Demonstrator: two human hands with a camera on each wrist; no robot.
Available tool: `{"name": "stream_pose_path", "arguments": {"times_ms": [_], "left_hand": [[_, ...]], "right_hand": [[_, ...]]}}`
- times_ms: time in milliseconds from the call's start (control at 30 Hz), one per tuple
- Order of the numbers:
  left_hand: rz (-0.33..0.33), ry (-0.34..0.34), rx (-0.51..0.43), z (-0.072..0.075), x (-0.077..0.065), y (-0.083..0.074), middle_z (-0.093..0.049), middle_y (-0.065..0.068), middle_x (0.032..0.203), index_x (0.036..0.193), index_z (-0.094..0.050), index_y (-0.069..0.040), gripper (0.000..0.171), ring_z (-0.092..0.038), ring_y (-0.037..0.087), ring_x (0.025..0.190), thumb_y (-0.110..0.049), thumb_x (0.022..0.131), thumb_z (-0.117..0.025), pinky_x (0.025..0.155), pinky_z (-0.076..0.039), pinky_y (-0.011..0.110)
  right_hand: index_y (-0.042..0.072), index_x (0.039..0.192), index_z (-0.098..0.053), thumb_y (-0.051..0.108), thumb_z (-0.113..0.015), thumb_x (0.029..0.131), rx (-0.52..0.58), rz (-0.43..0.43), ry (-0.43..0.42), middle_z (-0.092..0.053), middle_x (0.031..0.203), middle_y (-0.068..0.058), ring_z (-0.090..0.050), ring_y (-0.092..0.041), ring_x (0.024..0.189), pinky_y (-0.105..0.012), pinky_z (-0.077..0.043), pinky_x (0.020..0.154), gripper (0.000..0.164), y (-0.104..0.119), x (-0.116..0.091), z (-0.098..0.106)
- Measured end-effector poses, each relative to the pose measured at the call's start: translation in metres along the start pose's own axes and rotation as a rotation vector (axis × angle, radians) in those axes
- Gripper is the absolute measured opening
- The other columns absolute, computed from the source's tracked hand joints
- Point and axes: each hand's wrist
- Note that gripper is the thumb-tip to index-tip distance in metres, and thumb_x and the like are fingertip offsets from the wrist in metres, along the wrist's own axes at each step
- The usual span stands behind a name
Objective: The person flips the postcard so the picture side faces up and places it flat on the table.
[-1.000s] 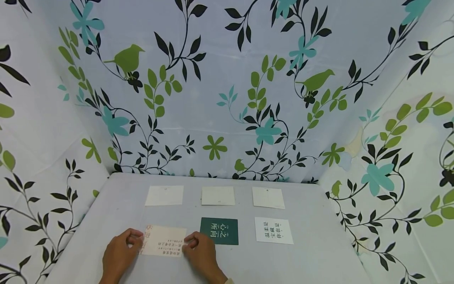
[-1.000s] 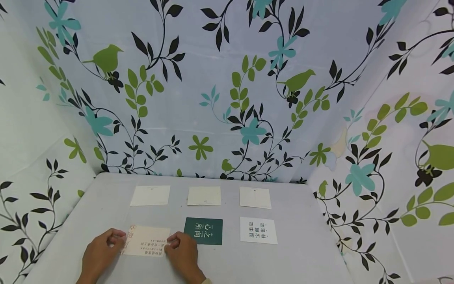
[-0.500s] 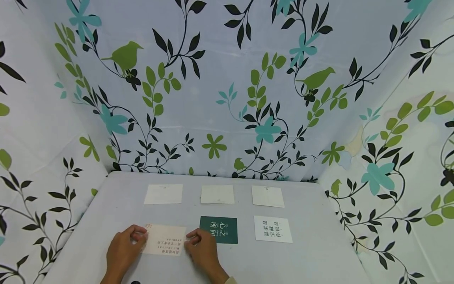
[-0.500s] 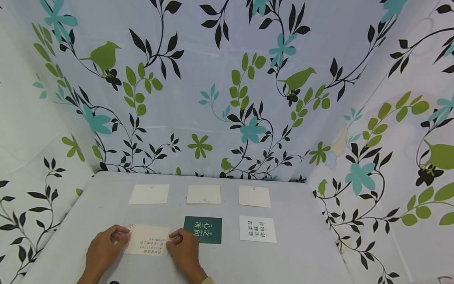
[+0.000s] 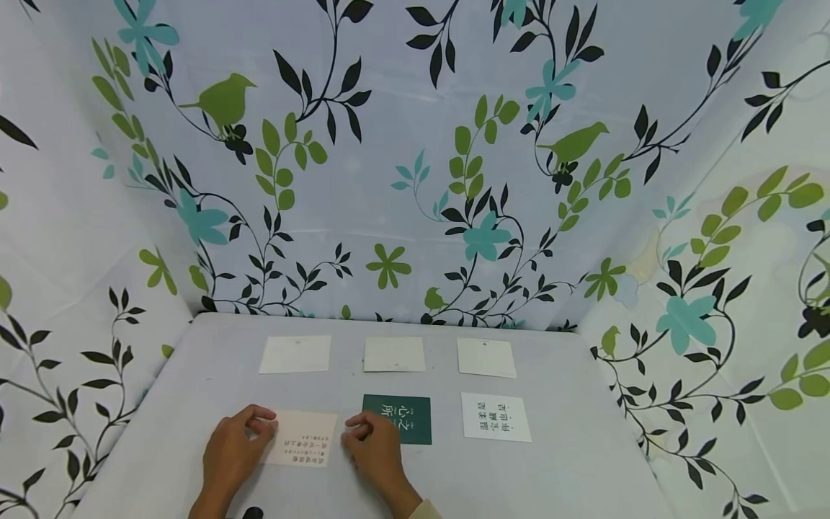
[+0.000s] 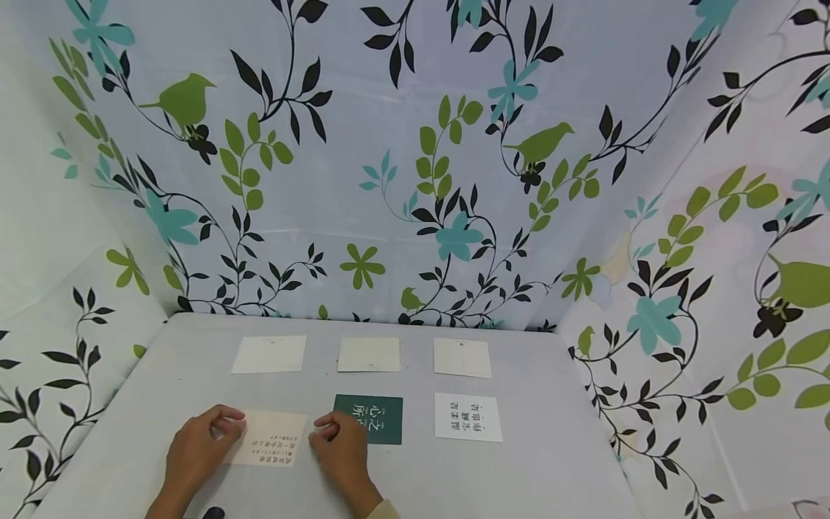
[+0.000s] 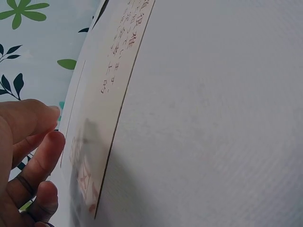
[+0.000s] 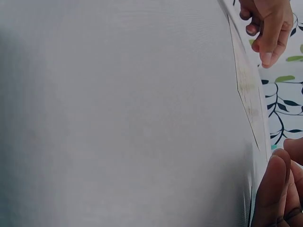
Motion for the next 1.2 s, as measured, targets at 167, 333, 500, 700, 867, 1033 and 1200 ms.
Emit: {"name": "stream_pose_path", "arguments": {"times_ms": [167, 333, 500, 700, 867, 1033, 1200], "left_hand": [[-0.004, 0.001, -0.010, 0.000, 0.005, -0.001, -0.072, 0.000, 0.083, 0.107, -0.077, -0.011, 0.016, -0.056, 0.021, 0.078, -0.019, 0.093, -0.077, 0.067, -0.037, 0.034], [-0.011, -0.009, -0.020, 0.000, 0.009, -0.003, -0.072, 0.001, 0.082, 0.107, -0.077, -0.011, 0.016, -0.055, 0.021, 0.078, -0.018, 0.093, -0.077, 0.067, -0.037, 0.034], [-0.022, -0.033, -0.034, 0.002, 0.015, -0.005, -0.074, 0.003, 0.084, 0.106, -0.077, -0.011, 0.015, -0.055, 0.021, 0.077, -0.018, 0.092, -0.077, 0.067, -0.037, 0.034], [-0.026, -0.055, -0.040, 0.003, 0.023, -0.005, -0.076, 0.005, 0.087, 0.107, -0.077, -0.011, 0.016, -0.054, 0.021, 0.075, -0.018, 0.093, -0.077, 0.067, -0.037, 0.033], [-0.048, -0.083, -0.052, 0.003, 0.030, -0.006, -0.077, 0.006, 0.089, 0.108, -0.077, -0.011, 0.017, -0.054, 0.022, 0.076, -0.017, 0.093, -0.079, 0.067, -0.037, 0.034], [-0.047, -0.099, -0.059, 0.004, 0.037, -0.008, -0.076, 0.007, 0.094, 0.111, -0.077, -0.012, 0.019, -0.054, 0.024, 0.081, -0.018, 0.093, -0.078, 0.071, -0.037, 0.035], [-0.052, -0.112, -0.062, 0.004, 0.044, -0.006, -0.076, 0.008, 0.096, 0.113, -0.076, -0.011, 0.020, -0.055, 0.025, 0.085, -0.018, 0.094, -0.077, 0.073, -0.038, 0.036]], "right_hand": [[0.017, 0.100, -0.077, 0.008, -0.083, 0.087, -0.009, -0.001, -0.005, -0.067, 0.073, 0.010, -0.061, -0.006, 0.058, -0.021, -0.051, 0.053, 0.017, 0.004, 0.003, 0.000], [0.016, 0.101, -0.077, 0.009, -0.083, 0.087, -0.024, 0.009, -0.017, -0.066, 0.074, 0.012, -0.060, -0.005, 0.058, -0.022, -0.050, 0.053, 0.016, 0.005, 0.009, 0.000], [0.019, 0.100, -0.077, 0.014, -0.083, 0.089, -0.069, 0.041, -0.040, -0.067, 0.075, 0.014, -0.057, -0.003, 0.060, -0.021, -0.047, 0.055, 0.014, 0.004, 0.019, -0.002], [0.017, 0.101, -0.078, 0.014, -0.082, 0.090, -0.077, 0.062, -0.056, -0.067, 0.075, 0.013, -0.056, -0.004, 0.058, -0.022, -0.046, 0.052, 0.012, 0.006, 0.030, -0.002], [0.018, 0.102, -0.078, 0.016, -0.082, 0.091, -0.071, 0.055, -0.067, -0.068, 0.076, 0.013, -0.056, -0.005, 0.058, -0.022, -0.047, 0.053, 0.012, 0.010, 0.040, -0.002], [0.017, 0.103, -0.079, 0.016, -0.082, 0.091, -0.070, 0.055, -0.078, -0.069, 0.080, 0.012, -0.055, -0.006, 0.061, -0.023, -0.045, 0.053, 0.013, 0.017, 0.046, -0.003], [0.014, 0.106, -0.078, 0.015, -0.083, 0.091, -0.052, 0.058, -0.076, -0.070, 0.083, 0.010, -0.058, -0.006, 0.060, -0.023, -0.047, 0.054, 0.016, 0.023, 0.053, -0.005]]}}
Point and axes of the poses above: each hand's wrist, its own x-axis towards the middle knuckle, its own z-axis out of the back of the hand, y = z × x
